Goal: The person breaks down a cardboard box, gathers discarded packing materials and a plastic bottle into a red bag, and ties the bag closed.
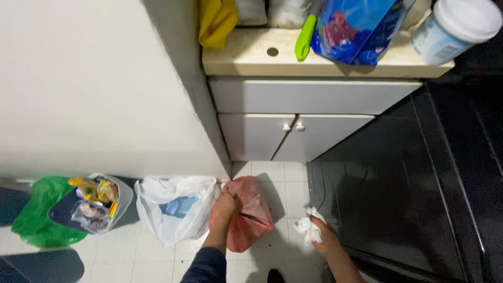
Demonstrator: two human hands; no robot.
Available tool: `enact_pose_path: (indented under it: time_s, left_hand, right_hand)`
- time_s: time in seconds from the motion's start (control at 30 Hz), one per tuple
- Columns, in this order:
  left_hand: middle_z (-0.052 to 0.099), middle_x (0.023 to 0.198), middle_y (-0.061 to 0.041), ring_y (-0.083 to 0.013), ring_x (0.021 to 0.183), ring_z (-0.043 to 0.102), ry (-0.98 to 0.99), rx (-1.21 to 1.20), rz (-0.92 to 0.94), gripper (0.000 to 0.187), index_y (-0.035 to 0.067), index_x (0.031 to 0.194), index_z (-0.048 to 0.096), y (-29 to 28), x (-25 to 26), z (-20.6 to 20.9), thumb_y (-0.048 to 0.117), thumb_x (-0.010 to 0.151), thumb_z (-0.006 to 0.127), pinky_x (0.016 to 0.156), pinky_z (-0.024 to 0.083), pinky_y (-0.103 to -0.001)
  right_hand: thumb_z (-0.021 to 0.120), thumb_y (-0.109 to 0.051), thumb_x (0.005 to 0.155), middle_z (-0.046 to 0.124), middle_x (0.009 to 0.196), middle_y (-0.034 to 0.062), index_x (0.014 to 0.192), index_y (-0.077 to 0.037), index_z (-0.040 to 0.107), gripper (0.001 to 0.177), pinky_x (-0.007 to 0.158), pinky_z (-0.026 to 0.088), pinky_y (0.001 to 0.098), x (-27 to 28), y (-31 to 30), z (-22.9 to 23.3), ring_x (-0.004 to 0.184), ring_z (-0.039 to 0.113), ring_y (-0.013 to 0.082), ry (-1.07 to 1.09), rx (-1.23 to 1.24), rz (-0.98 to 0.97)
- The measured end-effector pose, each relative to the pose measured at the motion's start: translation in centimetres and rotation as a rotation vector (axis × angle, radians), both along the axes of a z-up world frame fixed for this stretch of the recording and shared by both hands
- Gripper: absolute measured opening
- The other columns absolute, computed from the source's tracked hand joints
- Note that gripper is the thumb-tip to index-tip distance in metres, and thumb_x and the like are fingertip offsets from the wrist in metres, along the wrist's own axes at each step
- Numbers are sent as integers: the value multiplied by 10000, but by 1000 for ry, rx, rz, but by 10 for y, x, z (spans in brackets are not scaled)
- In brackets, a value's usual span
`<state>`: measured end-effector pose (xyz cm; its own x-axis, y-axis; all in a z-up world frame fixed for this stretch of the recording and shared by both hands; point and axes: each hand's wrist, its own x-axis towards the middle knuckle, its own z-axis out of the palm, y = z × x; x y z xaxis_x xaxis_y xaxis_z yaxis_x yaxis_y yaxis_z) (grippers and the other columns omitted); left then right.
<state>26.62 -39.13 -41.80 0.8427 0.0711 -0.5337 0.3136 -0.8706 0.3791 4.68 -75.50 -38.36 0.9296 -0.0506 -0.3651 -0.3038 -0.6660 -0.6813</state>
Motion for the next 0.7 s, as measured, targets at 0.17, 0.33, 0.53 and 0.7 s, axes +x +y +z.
enact_pose_path:
  time_s: [0.17, 0.33, 0.53, 0.7]
  left_hand:
    - [679, 1350, -148, -326, 1290, 603, 224, -376, 481, 550, 191, 1284, 722, -18, -19, 139, 391, 898, 386, 1139, 380, -347]
    - [729, 1142, -24, -245, 1061, 688, 108, -188, 149, 394, 235, 1075, 746, -42, -20, 43, 460, 832, 534, 961, 486, -359]
    - [557, 1353, 12, -213, 1244, 560, 12, -256, 101, 447, 205, 1341, 506, -85, -32, 105, 328, 914, 461, 1031, 411, -354]
    - [676, 1269, -207, -399, 1257, 630, 5, -327, 102, 472, 25, 1351, 569, -142, -11, -38, 316, 980, 546, 1075, 528, -495]
  right_hand:
    - [731, -83, 740, 578, 1515, 28, 1491, -195, 533, 785, 1152, 402, 292, 44, 22, -24, 1377, 561, 228, -94, -97, 87]
    - [741, -110, 822, 706, 1179, 85, 1308, -224, 656, 505, 788, 510, 338, 101, 58, -87, 997, 690, 255, 135, 552, -527]
    - [699, 131, 712, 660, 1406, 119, 1464, -176, 588, 820, 935, 527, 266, 107, 8, -89, 1092, 696, 212, -97, 272, -211]
    - [856, -111, 816, 772, 860, 128, 995, -58, 764, 209, 582, 579, 323, 124, -1, -46, 661, 723, 212, 61, 1091, -1088]
